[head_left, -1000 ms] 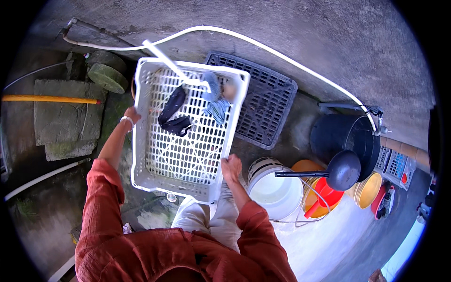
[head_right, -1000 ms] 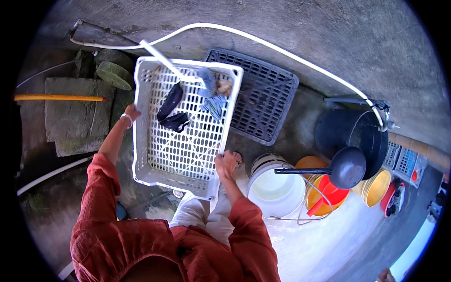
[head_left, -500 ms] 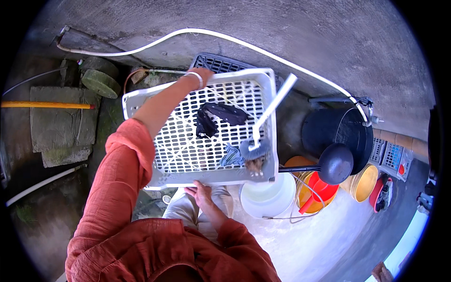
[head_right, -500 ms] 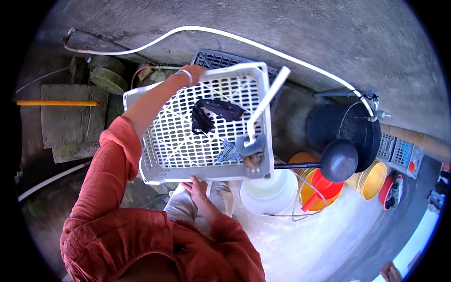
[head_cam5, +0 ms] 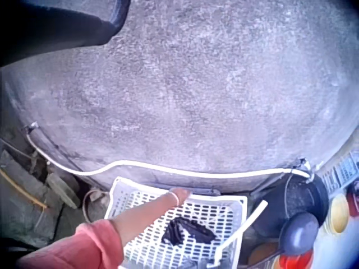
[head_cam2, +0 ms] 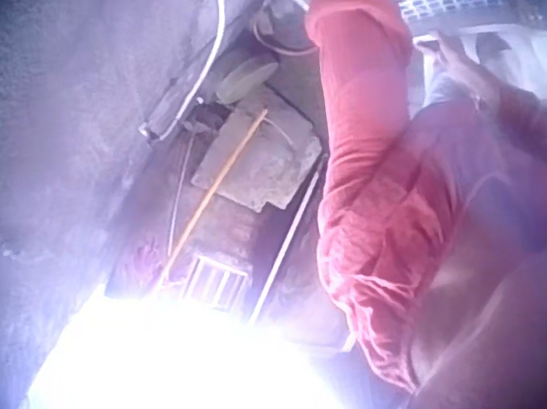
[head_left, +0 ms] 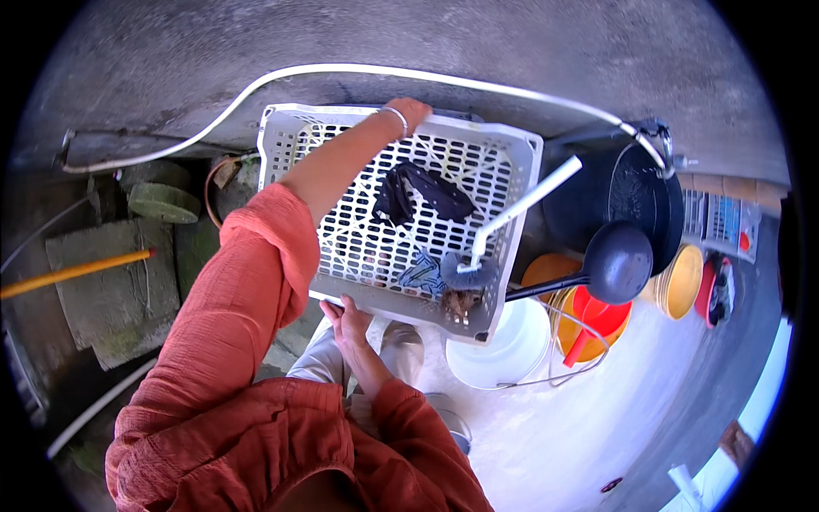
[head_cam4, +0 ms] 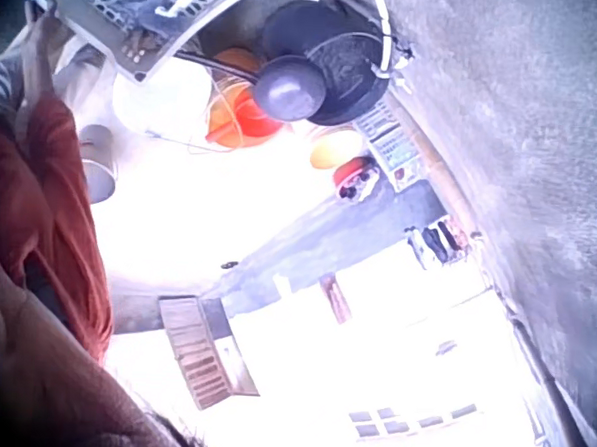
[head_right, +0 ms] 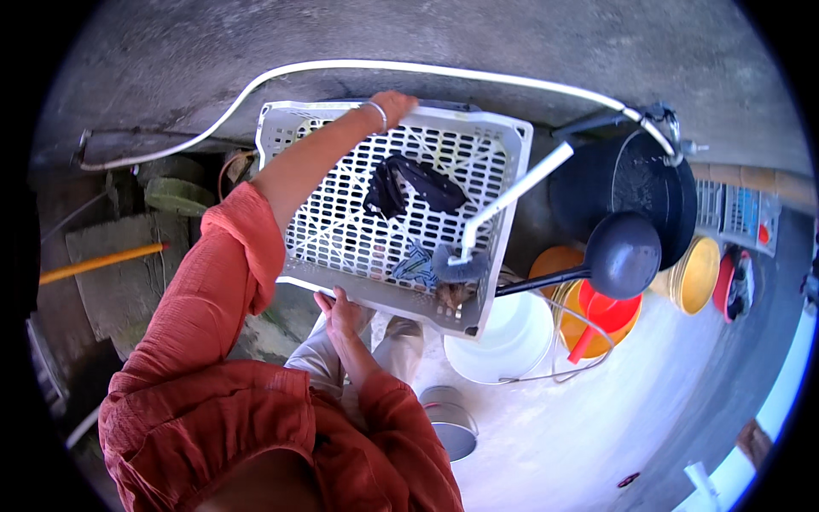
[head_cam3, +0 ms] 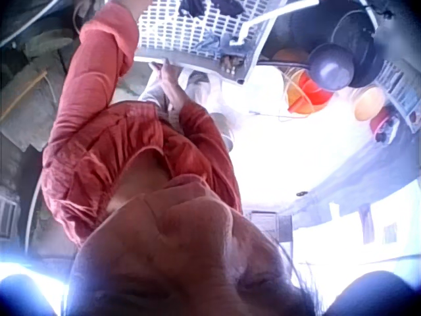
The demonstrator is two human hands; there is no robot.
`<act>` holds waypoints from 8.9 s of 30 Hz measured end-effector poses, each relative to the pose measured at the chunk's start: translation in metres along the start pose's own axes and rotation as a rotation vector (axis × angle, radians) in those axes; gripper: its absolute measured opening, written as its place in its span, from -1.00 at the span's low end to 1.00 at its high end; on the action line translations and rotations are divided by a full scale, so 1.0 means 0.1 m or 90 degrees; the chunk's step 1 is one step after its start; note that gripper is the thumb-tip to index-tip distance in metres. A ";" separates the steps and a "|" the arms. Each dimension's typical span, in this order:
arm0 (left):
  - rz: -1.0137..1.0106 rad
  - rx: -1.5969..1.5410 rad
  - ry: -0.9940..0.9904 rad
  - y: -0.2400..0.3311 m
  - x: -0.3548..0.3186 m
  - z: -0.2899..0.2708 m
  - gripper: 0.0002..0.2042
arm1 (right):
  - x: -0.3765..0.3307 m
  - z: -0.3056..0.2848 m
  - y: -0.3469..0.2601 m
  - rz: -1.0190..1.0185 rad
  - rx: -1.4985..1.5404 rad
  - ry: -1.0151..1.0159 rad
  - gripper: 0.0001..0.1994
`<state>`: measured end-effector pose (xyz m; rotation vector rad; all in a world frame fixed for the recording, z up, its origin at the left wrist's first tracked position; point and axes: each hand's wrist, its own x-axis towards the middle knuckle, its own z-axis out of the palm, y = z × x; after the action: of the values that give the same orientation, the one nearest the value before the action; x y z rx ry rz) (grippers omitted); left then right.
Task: The person scoops water from a large bucket into a yellow bucket using a red scoop, then pours water into a metal pot containing rice. They rinse the rice by hand, drain the water, and repeat the rinsing process. Finally, they carry the pot of washed rice into a kitchen area.
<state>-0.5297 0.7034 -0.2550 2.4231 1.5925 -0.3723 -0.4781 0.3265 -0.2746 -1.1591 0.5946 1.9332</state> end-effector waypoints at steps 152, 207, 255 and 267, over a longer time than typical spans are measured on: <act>-0.583 -0.823 0.030 2.86 -6.62 1.12 -0.48 | -1.31 -1.09 0.65 0.061 -1.070 -0.035 -0.81; -1.003 -1.145 0.064 4.33 -7.05 1.31 -0.56 | 0.37 -1.64 -2.58 -0.404 -0.668 0.500 -0.49; -0.546 -1.483 0.464 2.91 -5.20 0.33 -0.64 | -2.38 -0.68 -0.22 -0.391 -1.207 -0.365 -0.71; -0.937 -1.591 0.643 2.14 -5.76 1.03 -0.54 | -0.33 0.46 -1.77 -0.908 -1.058 -0.124 -0.89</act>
<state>-0.5617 0.0894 -0.1554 -0.6899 1.3750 1.6292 -0.3482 0.4499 -0.2228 -1.4347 -1.8348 0.8170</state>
